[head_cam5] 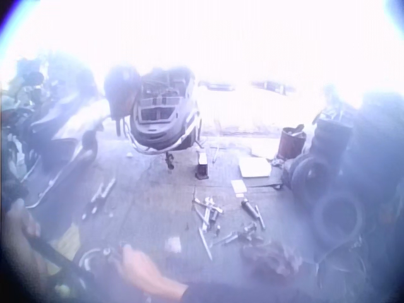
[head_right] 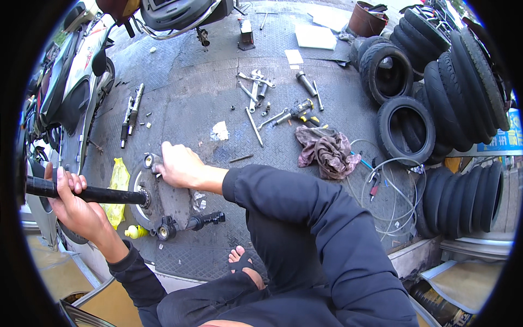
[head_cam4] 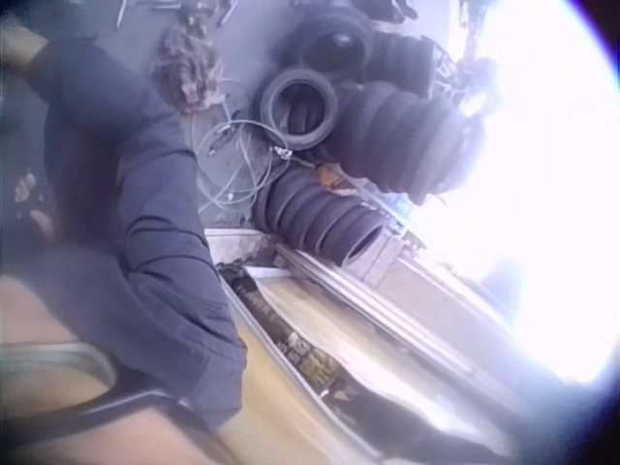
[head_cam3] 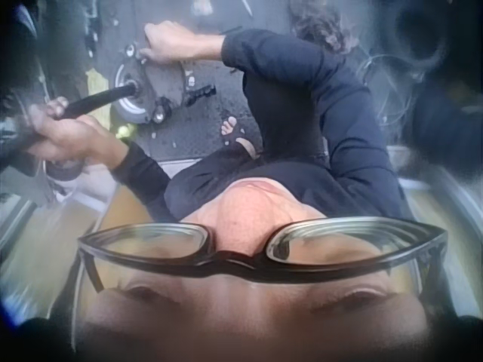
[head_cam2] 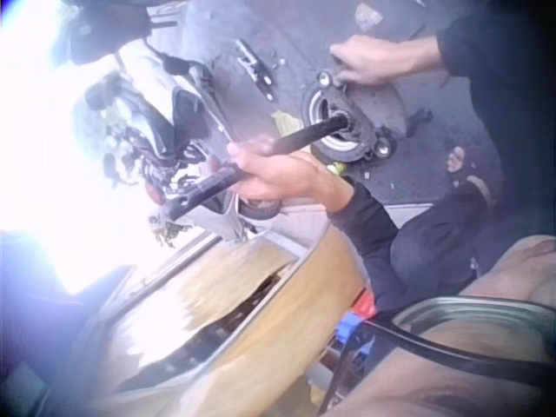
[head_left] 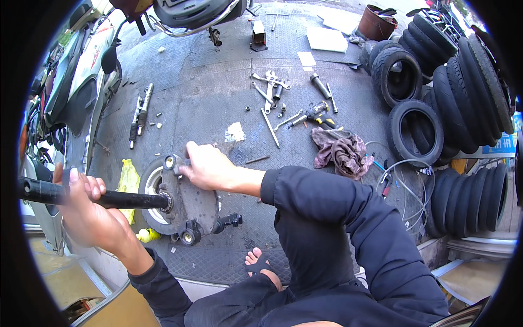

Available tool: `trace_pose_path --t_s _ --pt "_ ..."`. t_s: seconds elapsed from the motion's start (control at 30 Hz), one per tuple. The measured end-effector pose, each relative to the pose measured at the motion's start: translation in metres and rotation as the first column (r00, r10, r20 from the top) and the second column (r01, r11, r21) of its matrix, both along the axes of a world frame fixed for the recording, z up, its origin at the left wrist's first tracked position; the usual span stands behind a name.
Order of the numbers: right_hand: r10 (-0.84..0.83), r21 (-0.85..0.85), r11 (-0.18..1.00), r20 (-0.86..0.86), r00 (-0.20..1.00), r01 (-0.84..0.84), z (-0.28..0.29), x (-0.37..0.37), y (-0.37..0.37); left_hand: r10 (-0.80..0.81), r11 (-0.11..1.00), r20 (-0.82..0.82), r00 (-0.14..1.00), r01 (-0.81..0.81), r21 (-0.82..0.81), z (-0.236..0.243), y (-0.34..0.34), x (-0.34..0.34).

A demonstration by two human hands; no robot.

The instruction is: The person sits on the floor and works on a scooter front fork assembly. They use a hammer and a metal rod to tap components into place, then use a power impact wrench to tighten bolts. Finally, they apply red grease to the assembly and install it onto the scooter.

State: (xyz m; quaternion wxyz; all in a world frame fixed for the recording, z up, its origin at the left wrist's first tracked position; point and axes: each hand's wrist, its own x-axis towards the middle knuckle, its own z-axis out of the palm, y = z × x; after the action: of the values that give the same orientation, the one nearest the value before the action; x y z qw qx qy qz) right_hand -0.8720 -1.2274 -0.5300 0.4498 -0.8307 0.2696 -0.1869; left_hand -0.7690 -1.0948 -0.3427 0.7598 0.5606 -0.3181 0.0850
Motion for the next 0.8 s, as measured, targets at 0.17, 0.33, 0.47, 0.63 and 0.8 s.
trace_pose_path --t_s 0.17,0.33,0.47,0.63,0.8 --pt "0.095 -0.090 0.991 -0.045 0.994 -0.099 0.002 -0.001 -0.005 -0.013 1.000 -0.005 1.000 0.013 0.022 -0.002 0.003 -0.001" --pt "-0.003 -0.147 0.989 0.097 0.995 0.018 0.004 -0.002 -0.002 -0.045 0.999 0.029 0.999 0.045 -0.011 -0.003 0.001 -0.002" --pt "0.119 -0.153 0.979 -0.090 0.989 -0.132 0.002 -0.003 -0.001 -0.039 0.999 0.011 0.999 0.039 -0.010 -0.002 0.001 -0.002" --pt "0.093 -0.268 0.960 0.035 0.995 -0.081 -0.004 -0.005 0.003 -0.042 0.999 0.030 0.999 0.042 0.006 -0.003 0.001 -0.001" --pt "0.047 -0.215 0.976 0.023 0.999 -0.040 -0.007 -0.006 0.005 -0.023 1.000 0.009 1.000 0.023 -0.013 -0.004 0.002 0.000"
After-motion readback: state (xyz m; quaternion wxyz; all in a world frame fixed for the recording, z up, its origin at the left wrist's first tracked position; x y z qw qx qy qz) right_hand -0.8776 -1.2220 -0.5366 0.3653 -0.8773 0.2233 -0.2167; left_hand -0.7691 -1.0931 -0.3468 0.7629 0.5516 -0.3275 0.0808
